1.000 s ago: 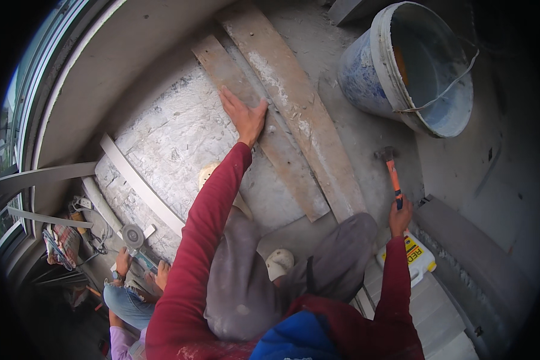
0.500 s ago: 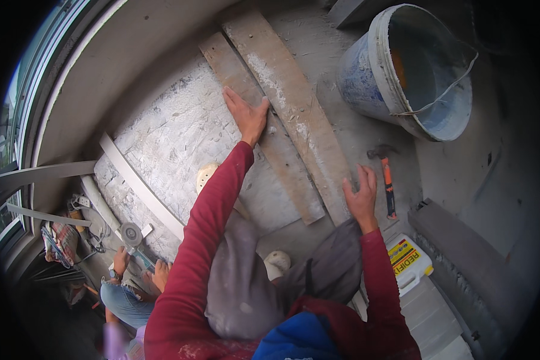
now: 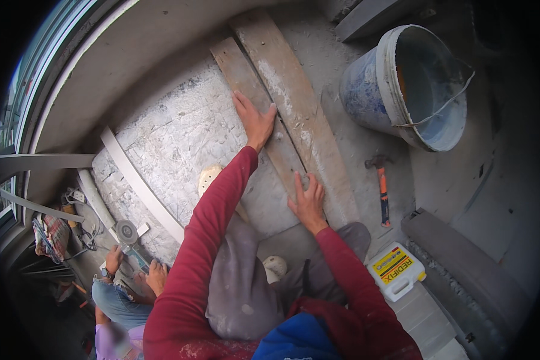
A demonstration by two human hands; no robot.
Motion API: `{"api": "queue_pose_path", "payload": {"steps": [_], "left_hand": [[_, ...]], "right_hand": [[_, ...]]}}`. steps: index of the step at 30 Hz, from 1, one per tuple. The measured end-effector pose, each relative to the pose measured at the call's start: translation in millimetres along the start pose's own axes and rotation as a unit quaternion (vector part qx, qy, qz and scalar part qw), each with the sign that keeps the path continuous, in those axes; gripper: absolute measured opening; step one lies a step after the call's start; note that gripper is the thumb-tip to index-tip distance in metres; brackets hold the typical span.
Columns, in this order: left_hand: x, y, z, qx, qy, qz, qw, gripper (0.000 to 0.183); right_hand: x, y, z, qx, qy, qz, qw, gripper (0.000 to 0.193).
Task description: The person hammers nails into wooden planks on the floor, then uses an angle grinder to cut or grind along the planks. Another person is present nearby but not directly involved in the main task.
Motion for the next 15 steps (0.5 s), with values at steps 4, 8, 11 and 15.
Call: {"api": "queue_pose_path", "payload": {"steps": [4, 8, 11, 15], "left_hand": [[0.6, 4.0, 4.0, 0.000, -0.022, 0.001, 1.000, 0.108], [2.5, 6.1, 8.3, -0.036, -0.053, 0.000, 0.998, 0.107], [2.8, 6.4, 9.2, -0.076, -0.047, 0.003, 0.996, 0.108], [1.7, 9.4, 7.5, -0.098, -0.044, 0.012, 0.994, 0.108]], "right_hand": [[4.6, -5.4, -1.4, 0.017, 0.010, -0.006, 1.000, 0.096], [5.4, -5.5, -2.4, 0.047, 0.036, -0.042, 0.997, 0.094], [4.3, -4.0, -3.6, 0.041, 0.060, -0.067, 0.995, 0.092], [5.5, -4.1, -5.0, 0.036, 0.057, -0.076, 0.995, 0.091]]}}
Point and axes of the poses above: each hand's wrist, its own x-axis away from the middle knuckle, its own y-axis out of the back of the hand, z = x × y, the point moved 5 cm from there along -x, towards the middle knuckle, and after that the axes turned 6 degrees about -x, right-handed, at the moved point
